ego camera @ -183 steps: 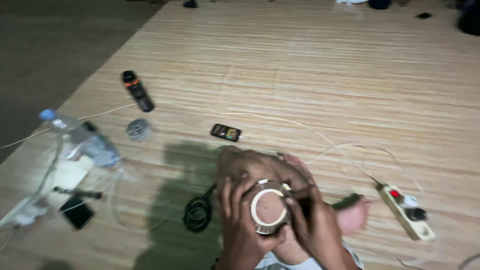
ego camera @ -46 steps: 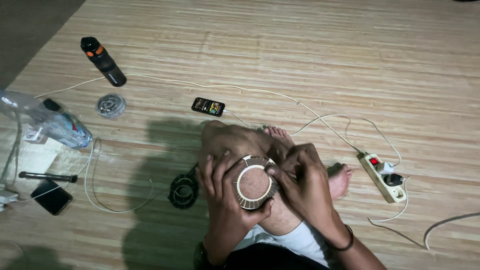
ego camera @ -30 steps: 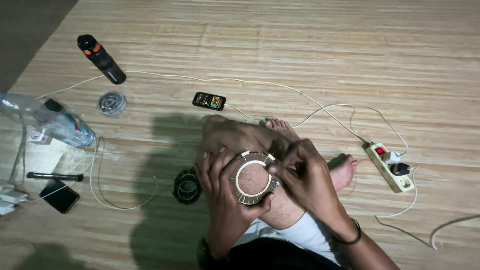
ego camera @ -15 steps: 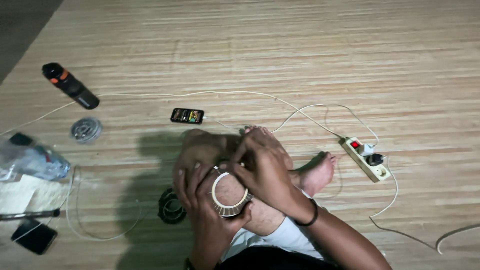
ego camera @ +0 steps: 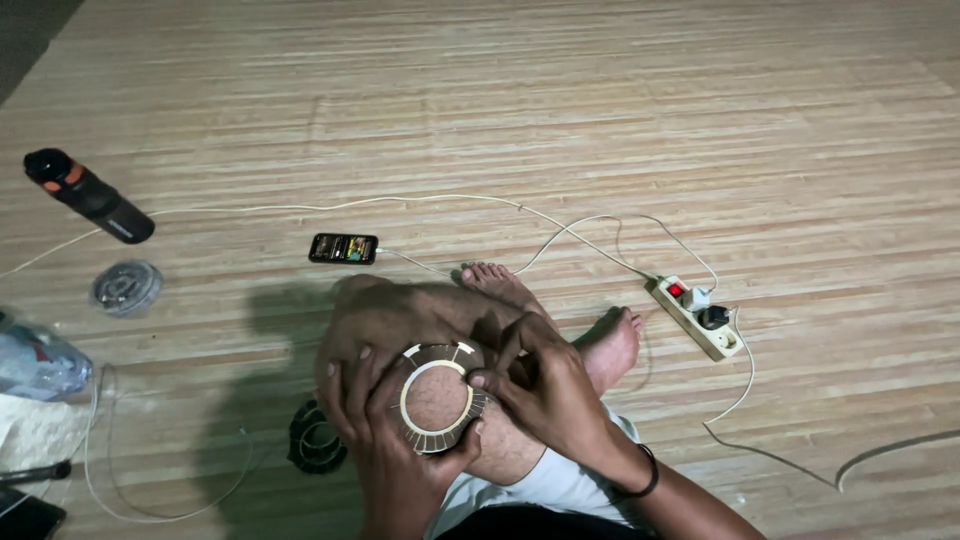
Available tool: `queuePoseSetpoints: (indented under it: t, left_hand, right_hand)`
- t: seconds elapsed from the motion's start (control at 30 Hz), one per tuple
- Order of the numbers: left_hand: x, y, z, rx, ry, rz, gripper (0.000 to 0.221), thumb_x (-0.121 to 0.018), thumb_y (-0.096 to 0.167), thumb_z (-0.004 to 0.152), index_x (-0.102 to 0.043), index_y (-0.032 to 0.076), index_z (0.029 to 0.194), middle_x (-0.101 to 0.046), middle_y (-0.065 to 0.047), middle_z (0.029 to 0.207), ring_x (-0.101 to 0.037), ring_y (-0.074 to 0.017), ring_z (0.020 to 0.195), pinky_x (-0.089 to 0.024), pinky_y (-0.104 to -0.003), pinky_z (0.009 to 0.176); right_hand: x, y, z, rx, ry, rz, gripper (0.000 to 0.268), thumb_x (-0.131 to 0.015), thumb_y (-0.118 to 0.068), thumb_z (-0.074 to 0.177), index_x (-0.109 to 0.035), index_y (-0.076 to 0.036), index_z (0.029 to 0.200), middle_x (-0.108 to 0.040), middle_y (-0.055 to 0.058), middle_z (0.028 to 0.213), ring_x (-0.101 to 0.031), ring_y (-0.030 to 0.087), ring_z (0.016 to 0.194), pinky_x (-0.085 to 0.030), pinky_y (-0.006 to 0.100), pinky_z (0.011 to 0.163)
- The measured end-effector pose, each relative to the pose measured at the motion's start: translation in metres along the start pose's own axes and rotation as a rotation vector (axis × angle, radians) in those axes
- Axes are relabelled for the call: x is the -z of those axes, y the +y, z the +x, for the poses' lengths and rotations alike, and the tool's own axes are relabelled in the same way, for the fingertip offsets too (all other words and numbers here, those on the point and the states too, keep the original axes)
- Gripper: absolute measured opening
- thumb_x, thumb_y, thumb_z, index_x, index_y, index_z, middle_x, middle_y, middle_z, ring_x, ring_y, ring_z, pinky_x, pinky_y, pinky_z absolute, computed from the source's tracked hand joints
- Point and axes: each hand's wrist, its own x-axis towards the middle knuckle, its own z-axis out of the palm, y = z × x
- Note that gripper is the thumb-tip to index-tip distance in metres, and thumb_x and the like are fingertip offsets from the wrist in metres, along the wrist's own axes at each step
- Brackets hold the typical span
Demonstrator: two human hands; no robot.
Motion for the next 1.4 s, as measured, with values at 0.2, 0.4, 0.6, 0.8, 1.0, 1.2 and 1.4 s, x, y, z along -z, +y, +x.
queuePoseSetpoints:
  t: [0.2,0.4,0.6,0.8,1.0,1.2,1.4]
  left_hand:
    - [0.002,0.0,0.004,-0.024,0.001,0.011,0.105,-0.093,0.042,0.057,-0.046,0.0,0.142,-0.04,-0.019,0.152,-0.031,-0.0482,0.148,-0.018,-0.073,0.128]
    - [0.0,-0.006,0.001,-0.036,0.022,-0.007,0.106,-0.092,0.04,0.056,-0.044,-0.002,0.141,-0.039,-0.022,0.152,-0.029,-0.0494,0.15,-0.018,-0.073,0.129]
    - [0.001,-0.012,-0.002,0.015,-0.012,0.004,0.108,-0.095,0.042,0.049,-0.05,0.0,0.137,-0.038,-0.024,0.155,-0.026,-0.052,0.151,-0.016,-0.074,0.128]
    - [-0.005,-0.016,-0.007,0.003,0.008,0.027,0.103,-0.092,0.045,0.052,-0.051,0.001,0.136,-0.038,-0.024,0.155,-0.026,-0.0545,0.151,-0.019,-0.077,0.126]
    - [-0.005,-0.014,-0.005,-0.046,0.022,-0.005,0.1,-0.089,0.048,0.059,-0.049,-0.001,0.136,-0.039,-0.025,0.152,-0.027,-0.0543,0.15,-0.02,-0.073,0.128]
    - [-0.005,-0.012,-0.004,-0.017,0.031,-0.059,0.099,-0.088,0.041,0.056,-0.05,-0.002,0.136,-0.039,-0.026,0.153,-0.026,-0.0544,0.151,-0.019,-0.072,0.129]
    - [-0.003,-0.024,-0.003,-0.089,0.038,-0.04,0.099,-0.088,0.049,0.056,-0.052,-0.001,0.133,-0.042,-0.026,0.149,-0.031,-0.051,0.148,-0.019,-0.071,0.13]
  right_hand:
    - [-0.011,-0.018,0.03,0.29,0.099,-0.117,0.038,-0.091,-0.025,0.071,-0.056,-0.012,0.072,-0.074,0.01,0.089,-0.071,0.029,0.109,-0.048,0.049,0.104]
    - [-0.019,-0.04,0.05,0.207,-0.052,-0.043,0.032,-0.087,-0.023,0.079,-0.06,-0.006,0.077,-0.062,0.009,0.083,-0.065,0.025,0.069,-0.054,0.039,0.066]
    - [-0.013,-0.022,0.032,0.237,-0.023,-0.034,0.036,-0.088,-0.017,0.076,-0.053,-0.011,0.07,-0.073,0.006,0.09,-0.074,0.022,0.086,-0.058,0.042,0.098]
    - [-0.001,-0.009,0.005,0.039,-0.038,-0.065,0.035,-0.089,-0.027,0.077,-0.06,-0.01,0.067,-0.068,0.006,0.086,-0.062,0.016,0.065,-0.055,0.031,0.054]
    - [0.0,-0.02,0.011,-0.002,-0.02,0.0,0.032,-0.088,-0.025,0.079,-0.061,-0.011,0.069,-0.065,0.0,0.08,-0.055,0.011,0.06,-0.049,0.028,0.057]
    - [-0.019,-0.031,0.048,0.228,-0.041,0.033,0.031,-0.089,-0.015,0.075,-0.059,-0.007,0.078,-0.065,0.006,0.078,-0.063,0.02,0.062,-0.053,0.032,0.059]
    - [-0.014,-0.038,0.043,0.221,-0.066,0.033,0.031,-0.086,-0.019,0.08,-0.058,-0.007,0.075,-0.064,0.005,0.077,-0.061,0.018,0.06,-0.051,0.031,0.057]
